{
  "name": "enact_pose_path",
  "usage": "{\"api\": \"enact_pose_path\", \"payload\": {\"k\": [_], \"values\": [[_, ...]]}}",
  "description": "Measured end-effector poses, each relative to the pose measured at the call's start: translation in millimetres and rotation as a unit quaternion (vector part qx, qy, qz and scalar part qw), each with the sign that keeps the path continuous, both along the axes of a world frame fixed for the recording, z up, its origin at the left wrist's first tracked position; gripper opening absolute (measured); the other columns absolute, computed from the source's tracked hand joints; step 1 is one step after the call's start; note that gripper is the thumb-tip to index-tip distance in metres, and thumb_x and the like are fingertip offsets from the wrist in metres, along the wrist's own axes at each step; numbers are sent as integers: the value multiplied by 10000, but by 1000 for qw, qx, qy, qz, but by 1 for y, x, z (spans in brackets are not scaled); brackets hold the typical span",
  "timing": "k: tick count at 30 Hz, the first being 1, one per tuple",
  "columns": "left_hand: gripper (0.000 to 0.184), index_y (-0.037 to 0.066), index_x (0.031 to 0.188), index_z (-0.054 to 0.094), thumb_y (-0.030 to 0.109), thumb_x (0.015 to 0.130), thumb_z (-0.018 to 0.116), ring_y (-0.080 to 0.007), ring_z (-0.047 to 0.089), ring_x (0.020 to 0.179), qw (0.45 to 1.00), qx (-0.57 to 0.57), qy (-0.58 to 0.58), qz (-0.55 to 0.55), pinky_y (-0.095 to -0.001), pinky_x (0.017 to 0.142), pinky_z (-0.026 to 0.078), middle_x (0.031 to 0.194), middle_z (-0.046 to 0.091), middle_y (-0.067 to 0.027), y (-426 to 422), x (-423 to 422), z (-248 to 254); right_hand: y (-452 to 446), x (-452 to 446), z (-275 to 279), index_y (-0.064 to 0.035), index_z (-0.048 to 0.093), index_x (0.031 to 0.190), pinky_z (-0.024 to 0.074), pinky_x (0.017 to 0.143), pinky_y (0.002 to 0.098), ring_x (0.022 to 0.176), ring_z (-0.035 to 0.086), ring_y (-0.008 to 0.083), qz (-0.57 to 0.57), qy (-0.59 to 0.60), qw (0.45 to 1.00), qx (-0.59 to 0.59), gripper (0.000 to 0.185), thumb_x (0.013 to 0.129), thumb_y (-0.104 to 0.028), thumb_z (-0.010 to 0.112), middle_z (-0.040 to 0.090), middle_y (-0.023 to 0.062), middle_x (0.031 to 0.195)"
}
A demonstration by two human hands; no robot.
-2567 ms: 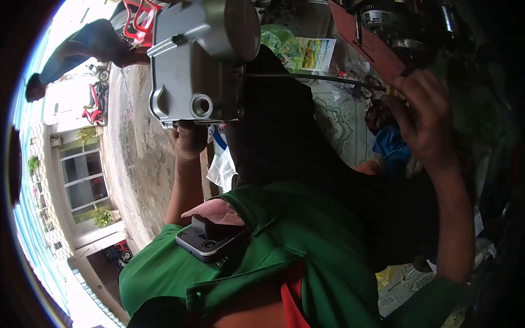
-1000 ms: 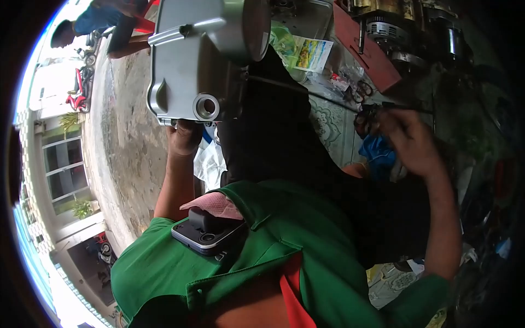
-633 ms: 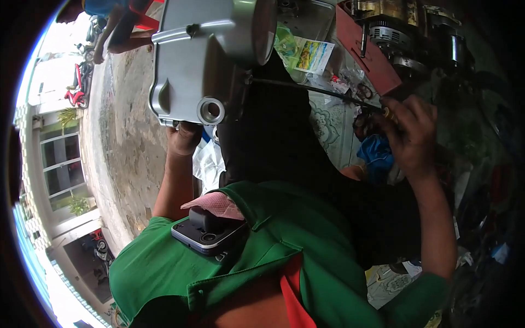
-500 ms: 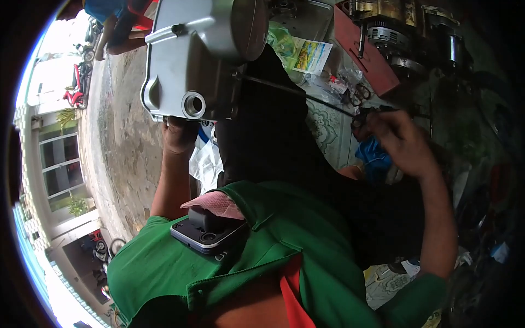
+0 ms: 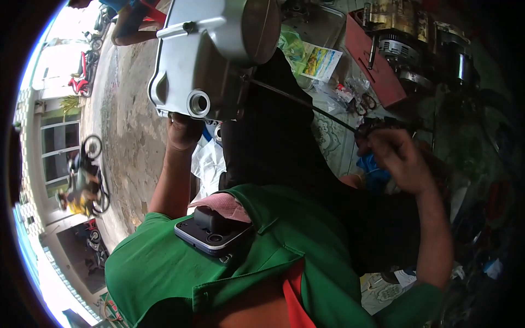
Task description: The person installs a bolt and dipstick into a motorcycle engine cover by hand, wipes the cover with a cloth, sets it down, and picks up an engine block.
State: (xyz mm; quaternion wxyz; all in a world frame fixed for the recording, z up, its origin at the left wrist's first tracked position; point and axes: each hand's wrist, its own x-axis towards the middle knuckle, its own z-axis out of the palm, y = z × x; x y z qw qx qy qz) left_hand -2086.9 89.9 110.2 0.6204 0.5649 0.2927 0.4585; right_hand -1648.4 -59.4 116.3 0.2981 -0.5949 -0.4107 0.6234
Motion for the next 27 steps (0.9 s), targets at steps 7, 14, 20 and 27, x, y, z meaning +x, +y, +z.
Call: {"api": "enact_pose_path", "payload": {"k": [7,14,20,27], "values": [[569,44,1239,550,379,826,753,-152,564,1049,997,60,40,5,-331,913,439,1137,607,-21,-11,7,8,0,-9,16,-8,515,1181,455,865,300,958,563,174,2,-220,905,364,298,897,-45,602,617,67,1071],[575,28,1228,552,367,814,762,-177,577,1015,997,15,37,-59,-340,883,458,1085,612,-49,-11,17,20,-21,6,-19,-20,550,1153,459,805,254,931,556,126,-109,-98,983,109,257,920,-104,618,605,52,1073],[710,11,1321,470,396,801,761,-185,572,1049,996,-18,81,-35,-332,896,467,1123,602,-91,-8,26,35,-7,-28,5,-43,585,1079,462,757,270,864,538,98,-106,-36,964,240,228,885,-106,685,615,41,985],[671,21,1291,499,424,815,746,-178,599,996,997,2,61,-48,-323,835,497,1075,626,-82,-7,26,35,4,-7,6,-50,597,1001,410,615,232,746,535,111,61,-415,732,538,145,899,-127,667,603,46,931]]}}
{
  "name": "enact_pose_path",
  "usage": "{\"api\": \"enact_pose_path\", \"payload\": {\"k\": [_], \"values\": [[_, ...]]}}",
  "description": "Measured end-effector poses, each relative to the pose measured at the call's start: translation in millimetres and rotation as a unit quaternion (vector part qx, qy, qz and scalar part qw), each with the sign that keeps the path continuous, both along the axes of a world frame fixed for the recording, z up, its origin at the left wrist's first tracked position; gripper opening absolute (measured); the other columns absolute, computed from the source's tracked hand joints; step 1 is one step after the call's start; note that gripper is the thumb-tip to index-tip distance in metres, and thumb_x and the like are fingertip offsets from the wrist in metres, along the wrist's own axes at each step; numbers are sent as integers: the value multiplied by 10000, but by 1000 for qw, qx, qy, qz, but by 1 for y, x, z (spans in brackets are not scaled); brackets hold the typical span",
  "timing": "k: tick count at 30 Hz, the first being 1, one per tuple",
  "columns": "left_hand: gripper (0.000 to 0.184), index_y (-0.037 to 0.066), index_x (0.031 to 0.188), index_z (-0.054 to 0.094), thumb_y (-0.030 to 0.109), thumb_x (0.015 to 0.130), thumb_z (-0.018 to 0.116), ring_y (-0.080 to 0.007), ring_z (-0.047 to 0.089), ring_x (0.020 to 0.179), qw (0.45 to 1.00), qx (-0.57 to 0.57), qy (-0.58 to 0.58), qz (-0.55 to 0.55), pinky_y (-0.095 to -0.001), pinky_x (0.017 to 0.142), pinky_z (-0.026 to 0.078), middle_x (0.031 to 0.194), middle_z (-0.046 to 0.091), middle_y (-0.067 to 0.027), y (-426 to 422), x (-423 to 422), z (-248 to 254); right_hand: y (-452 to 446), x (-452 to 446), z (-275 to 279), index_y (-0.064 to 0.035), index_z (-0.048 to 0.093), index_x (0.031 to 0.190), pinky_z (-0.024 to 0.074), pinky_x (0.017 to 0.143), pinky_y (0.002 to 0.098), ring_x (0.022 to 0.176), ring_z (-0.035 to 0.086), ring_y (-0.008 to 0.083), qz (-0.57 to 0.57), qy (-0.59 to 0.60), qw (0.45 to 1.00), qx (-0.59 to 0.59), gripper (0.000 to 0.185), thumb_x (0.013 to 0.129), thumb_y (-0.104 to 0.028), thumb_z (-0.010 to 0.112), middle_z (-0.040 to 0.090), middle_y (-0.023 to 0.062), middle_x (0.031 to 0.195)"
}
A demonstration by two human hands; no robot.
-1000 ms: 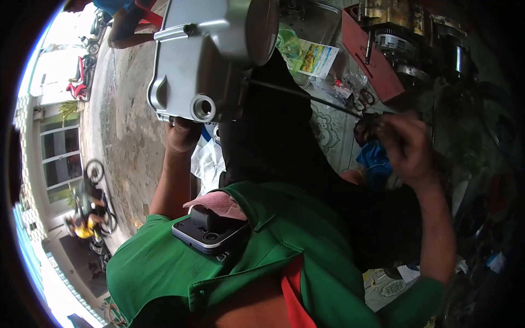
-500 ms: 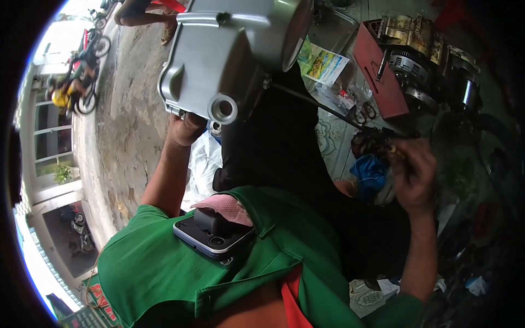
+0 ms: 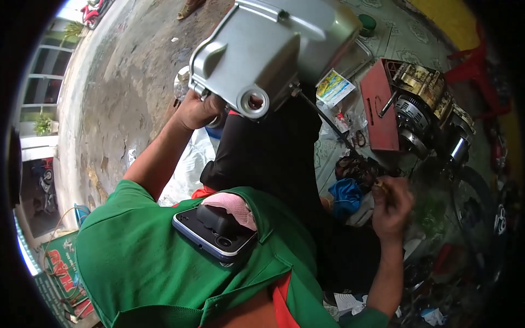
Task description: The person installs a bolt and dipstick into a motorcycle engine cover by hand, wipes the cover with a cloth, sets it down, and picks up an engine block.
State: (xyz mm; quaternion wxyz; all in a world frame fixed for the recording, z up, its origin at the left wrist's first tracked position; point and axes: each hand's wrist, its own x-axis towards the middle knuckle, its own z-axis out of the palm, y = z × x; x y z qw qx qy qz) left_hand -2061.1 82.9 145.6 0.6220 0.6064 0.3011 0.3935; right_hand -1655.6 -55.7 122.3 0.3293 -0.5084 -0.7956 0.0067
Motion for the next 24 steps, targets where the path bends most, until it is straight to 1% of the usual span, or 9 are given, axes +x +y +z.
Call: {"api": "enact_pose_path", "payload": {"k": [1,2,5,6,8,11,21,23,24], "values": [[675,25,1298,494,434,819,738,-176,600,979,1000,-12,-1,13,-315,821,501,1056,627,-71,1,-1,-4,-9,1,-7,-32,573,1072,454,676,265,841,547,135,-87,293,913,-269,215,880,-68,664,596,47,959],[675,25,1298,494,434,819,738,-176,600,979,1000,-10,-2,13,-315,821,501,1056,627,-71,2,-2,-3,-13,2,-10,-15,549,1144,498,737,298,936,559,158,-159,536,669,-490,304,861,-9,660,590,47,986],[795,44,1398,383,387,796,773,-159,577,1009,1000,-5,-24,1,-295,817,500,1126,593,-69,0,6,5,-9,9,1,-21,542,1152,488,727,284,918,551,133,-52,563,601,-565,312,864,-15,661,607,24,954],[795,44,1398,383,387,796,773,-159,577,1009,1000,-4,-26,3,-295,817,500,1126,593,-69,1,5,4,-8,-1,4,-21,542,1152,488,727,284,918,551,133,-51,561,603,-565,312,864,-15,661,607,24,954],[844,53,1434,325,343,790,787,-153,567,1031,1000,-12,-16,-4,-293,805,507,1165,574,-74,0,1,2,-8,-33,10,-41,599,1004,376,557,244,689,539,110,-64,378,884,-267,169,866,-91,684,619,45,816],[816,46,1422,341,321,796,786,-147,572,1011,999,-23,-17,-18,-297,809,506,1103,601,-69,1,-1,1,10,-10,8,-36,615,1001,399,652,320,663,536,193,8,37,999,-36,208,816,-61,708,597,58,790],[671,17,1289,509,350,780,793,-158,578,1027,999,20,24,-7,-315,890,463,1089,630,-67,1,-2,2,-4,3,14,-35,615,1072,394,644,318,676,506,208,-1,-72,997,-17,245,839,-85,670,610,93,836],[694,16,1298,498,359,775,797,-162,581,1023,999,-17,45,-7,-319,890,464,1098,630,-71,5,-7,-3,-17,14,-8,-23,539,1198,388,656,272,666,495,135,-89,448,753,-474,326,905,-143,617,597,61,837],[694,16,1298,498,359,775,797,-162,581,1023,999,-18,45,-7,-319,890,464,1098,630,-71,3,-4,-1,-16,14,-7,-23,539,1198,388,656,272,666,495,135,-89,447,753,-475,326,905,-143,617,597,61,837]]}}
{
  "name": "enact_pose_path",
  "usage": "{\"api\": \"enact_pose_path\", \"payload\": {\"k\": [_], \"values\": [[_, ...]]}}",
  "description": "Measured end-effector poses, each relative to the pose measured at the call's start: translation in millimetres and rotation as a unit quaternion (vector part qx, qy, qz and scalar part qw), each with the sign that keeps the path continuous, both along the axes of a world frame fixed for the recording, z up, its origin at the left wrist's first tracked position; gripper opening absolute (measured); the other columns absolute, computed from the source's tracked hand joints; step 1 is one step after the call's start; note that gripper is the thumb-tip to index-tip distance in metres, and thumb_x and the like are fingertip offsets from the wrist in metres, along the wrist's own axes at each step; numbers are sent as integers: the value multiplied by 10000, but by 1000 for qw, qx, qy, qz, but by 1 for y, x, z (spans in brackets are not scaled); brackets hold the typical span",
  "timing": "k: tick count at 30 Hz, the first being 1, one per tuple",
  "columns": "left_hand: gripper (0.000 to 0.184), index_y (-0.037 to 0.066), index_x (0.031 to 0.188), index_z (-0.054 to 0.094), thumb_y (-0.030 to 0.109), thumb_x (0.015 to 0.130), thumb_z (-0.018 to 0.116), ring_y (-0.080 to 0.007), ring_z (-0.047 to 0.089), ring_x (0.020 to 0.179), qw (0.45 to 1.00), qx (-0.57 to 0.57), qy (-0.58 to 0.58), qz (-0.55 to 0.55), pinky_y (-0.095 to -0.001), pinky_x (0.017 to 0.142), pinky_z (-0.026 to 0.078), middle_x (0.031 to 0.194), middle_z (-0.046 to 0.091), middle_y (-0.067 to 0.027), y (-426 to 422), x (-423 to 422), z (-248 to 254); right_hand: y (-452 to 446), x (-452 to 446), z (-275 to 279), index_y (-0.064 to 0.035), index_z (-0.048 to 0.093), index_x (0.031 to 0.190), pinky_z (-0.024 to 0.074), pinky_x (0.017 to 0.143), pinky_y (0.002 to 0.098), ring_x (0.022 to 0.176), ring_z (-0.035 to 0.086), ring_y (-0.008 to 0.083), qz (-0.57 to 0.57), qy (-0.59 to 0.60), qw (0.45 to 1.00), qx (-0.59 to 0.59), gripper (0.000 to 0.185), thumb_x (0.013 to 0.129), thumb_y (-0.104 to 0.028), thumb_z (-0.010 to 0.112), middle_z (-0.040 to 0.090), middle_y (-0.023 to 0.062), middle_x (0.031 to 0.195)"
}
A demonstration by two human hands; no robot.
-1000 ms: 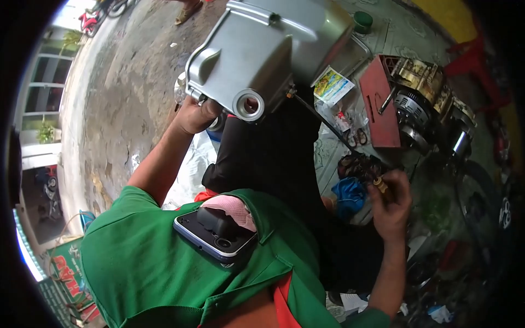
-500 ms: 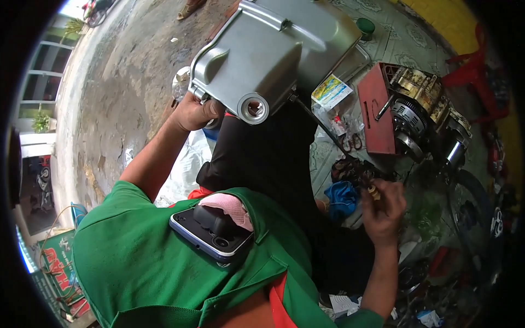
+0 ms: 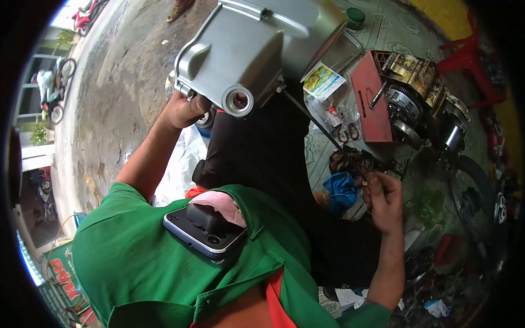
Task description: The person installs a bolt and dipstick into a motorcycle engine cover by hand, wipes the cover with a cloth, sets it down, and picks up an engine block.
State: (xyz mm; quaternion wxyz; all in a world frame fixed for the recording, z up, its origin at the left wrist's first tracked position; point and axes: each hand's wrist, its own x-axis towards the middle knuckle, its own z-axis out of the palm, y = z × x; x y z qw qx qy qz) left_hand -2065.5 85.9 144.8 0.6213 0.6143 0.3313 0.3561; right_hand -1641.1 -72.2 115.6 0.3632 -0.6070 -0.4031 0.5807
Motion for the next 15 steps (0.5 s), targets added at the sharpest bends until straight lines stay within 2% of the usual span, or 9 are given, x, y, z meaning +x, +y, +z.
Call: {"api": "enact_pose_path", "payload": {"k": [3,5,6,7,8,12,13,14,15], "values": [[718,20,1321,480,363,775,797,-174,575,1045,998,56,-22,8,-327,911,457,1109,625,-78,-3,6,6,8,-9,7,-9,470,1263,401,698,245,708,513,105,52,118,990,54,378,927,-135,590,616,60,866],[763,24,1361,439,354,775,799,-187,553,1096,1000,-10,-16,-22,-341,953,435,1139,615,-83,-1,0,7,11,-32,15,15,601,1019,377,598,245,659,492,101,7,-151,942,299,212,938,-180,590,588,54,824],[763,24,1361,439,354,775,799,-187,553,1096,1000,-9,-16,-20,-341,953,435,1139,615,-83,-2,2,6,17,-30,18,15,601,1019,377,598,245,659,492,101,9,-150,942,299,212,938,-180,590,588,54,824],[776,29,1375,421,341,775,801,-187,561,1080,1000,10,-26,-9,-338,936,448,1130,616,-83,-4,5,6,24,-26,24,16,596,1029,382,604,244,653,494,105,59,-348,838,416,213,936,-175,592,588,52,825],[791,34,1389,402,328,774,803,-187,570,1063,999,31,-36,1,-336,919,461,1120,617,-83,-4,7,6,27,-23,27,18,592,1039,388,610,243,647,496,109,105,-523,678,506,215,934,-170,594,587,50,826],[814,43,1408,374,305,771,808,-183,574,1053,999,32,-36,-8,-332,898,473,1133,610,-85,1,2,3,12,-17,17,12,592,1045,390,619,243,646,494,104,130,-486,705,500,217,927,-170,609,590,41,828],[819,48,1412,370,301,769,810,-185,560,1078,1000,-5,-19,-18,-336,914,464,1160,601,-87,4,-2,3,-1,-19,7,13,594,1025,386,613,239,645,493,98,47,-324,885,331,212,924,-172,617,586,35,826],[824,52,1417,367,296,767,811,-187,547,1103,999,-41,-2,-27,-340,929,455,1186,591,-89,5,-5,3,-7,-20,1,14,595,1005,383,606,235,644,492,92,-39,-131,982,131,209,921,-174,625,582,29,824],[833,54,1425,360,300,769,810,-181,548,1092,998,-48,0,-26,-336,921,457,1183,587,-85,5,-6,4,-3,-17,3,14,595,1005,383,606,235,644,492,92,-37,-129,982,132,209,921,-174,625,582,29,824]]}}
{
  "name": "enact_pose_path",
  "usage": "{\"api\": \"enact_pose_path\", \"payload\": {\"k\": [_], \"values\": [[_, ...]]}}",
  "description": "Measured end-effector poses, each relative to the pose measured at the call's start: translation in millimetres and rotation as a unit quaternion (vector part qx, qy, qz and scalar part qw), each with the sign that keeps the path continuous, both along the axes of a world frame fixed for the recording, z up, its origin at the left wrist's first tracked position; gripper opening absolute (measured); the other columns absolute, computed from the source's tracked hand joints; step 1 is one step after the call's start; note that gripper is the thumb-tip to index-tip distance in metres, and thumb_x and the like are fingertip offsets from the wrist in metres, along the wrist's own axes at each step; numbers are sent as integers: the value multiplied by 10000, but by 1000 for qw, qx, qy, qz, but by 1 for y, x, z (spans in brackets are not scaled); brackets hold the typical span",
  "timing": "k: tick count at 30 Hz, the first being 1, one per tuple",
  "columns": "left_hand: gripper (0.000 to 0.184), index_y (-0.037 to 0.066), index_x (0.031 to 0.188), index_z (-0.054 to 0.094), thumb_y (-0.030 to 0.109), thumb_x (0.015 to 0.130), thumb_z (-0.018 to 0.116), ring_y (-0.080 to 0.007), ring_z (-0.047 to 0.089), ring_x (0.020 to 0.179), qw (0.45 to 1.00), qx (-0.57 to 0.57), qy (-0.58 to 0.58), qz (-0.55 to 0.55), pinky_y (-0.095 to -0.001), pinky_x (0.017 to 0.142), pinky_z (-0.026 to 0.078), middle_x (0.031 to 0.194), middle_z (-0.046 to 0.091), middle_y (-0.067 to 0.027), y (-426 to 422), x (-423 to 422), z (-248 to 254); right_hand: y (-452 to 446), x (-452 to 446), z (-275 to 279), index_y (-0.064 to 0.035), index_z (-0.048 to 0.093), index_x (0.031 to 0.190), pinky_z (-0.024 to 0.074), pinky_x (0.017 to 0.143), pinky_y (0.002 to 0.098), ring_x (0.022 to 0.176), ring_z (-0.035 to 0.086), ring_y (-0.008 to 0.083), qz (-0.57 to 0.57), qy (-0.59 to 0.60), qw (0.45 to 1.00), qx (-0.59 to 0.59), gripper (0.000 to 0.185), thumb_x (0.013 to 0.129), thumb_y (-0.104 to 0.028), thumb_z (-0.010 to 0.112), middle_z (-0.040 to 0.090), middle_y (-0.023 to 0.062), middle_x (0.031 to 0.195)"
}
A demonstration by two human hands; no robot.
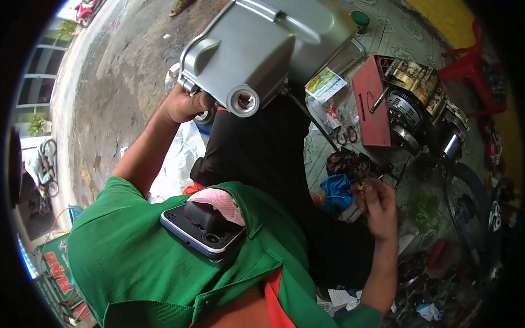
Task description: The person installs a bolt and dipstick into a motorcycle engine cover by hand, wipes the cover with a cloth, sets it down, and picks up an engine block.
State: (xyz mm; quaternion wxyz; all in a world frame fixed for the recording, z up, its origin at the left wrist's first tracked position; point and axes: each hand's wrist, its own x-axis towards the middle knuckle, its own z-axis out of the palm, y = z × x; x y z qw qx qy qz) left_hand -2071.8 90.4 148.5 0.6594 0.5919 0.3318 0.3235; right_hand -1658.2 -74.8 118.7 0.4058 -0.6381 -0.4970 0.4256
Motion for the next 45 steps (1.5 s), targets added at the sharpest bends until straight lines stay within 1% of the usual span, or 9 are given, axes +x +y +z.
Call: {"api": "enact_pose_path", "payload": {"k": [2,8,15,17,27,33,39,41,45], "values": [[831,54,1426,358,292,771,809,-172,562,1054,999,47,3,1,-324,884,475,1159,591,-81,-3,6,6,10,11,10,7,594,1004,376,582,226,678,500,78,69,392,889,-225,190,913,-155,633,568,18,816],[834,55,1435,347,260,772,808,-177,575,1021,998,53,-36,28,-308,843,500,1139,595,-77,-1,11,-1,13,-20,-7,-11,599,1017,399,612,220,748,514,73,31,-68,979,189,160,905,-113,649,597,31,835],[659,21,1347,473,346,837,735,-213,609,1056,998,61,-21,-13,-352,958,462,1147,633,-108,9,7,10,0,-8,-11,2,601,1055,387,573,233,701,510,83,32,-29,998,56,226,913,-164,660,625,84,874],[556,7,1253,561,358,850,716,-209,617,1050,995,92,-48,-12,-342,935,485,1084,661,-112,6,18,23,6,-2,10,9,589,1091,393,577,240,685,498,78,16,360,897,-257,257,914,-162,660,631,96,938],[506,2,1118,650,395,817,753,-131,640,883,991,129,23,-16,-271,788,506,945,693,-62,9,19,26,5,-14,-11,3,604,1021,419,672,279,770,522,126,101,-431,848,292,199,928,-171,632,574,35,852],[559,5,1260,551,371,864,701,-161,638,966,991,130,20,-35,-298,879,505,1065,669,-94,13,11,31,-5,0,-2,24,596,1037,390,608,241,765,536,101,116,343,904,-229,314,951,-279,604,580,76,982],[567,16,1289,527,321,853,723,-174,629,991,997,79,-19,-16,-312,897,501,1080,663,-93,9,13,30,2,-43,-1,16,598,993,372,575,229,727,526,70,4,-70,981,179,258,965,-239,571,594,43,838],[580,17,1290,524,314,839,738,-174,629,987,994,95,-20,-45,-308,893,501,1077,664,-95,11,15,31,12,-29,13,22,600,995,361,557,221,718,528,70,110,-467,819,316,292,976,-265,549,590,31,767],[612,20,1310,506,300,825,752,-184,617,1026,992,101,16,-68,-322,906,494,1102,656,-101,10,12,26,-4,-17,-2,24,600,977,338,534,224,715,534,66,55,-134,983,115,358,980,-329,539,577,24,760]]}}
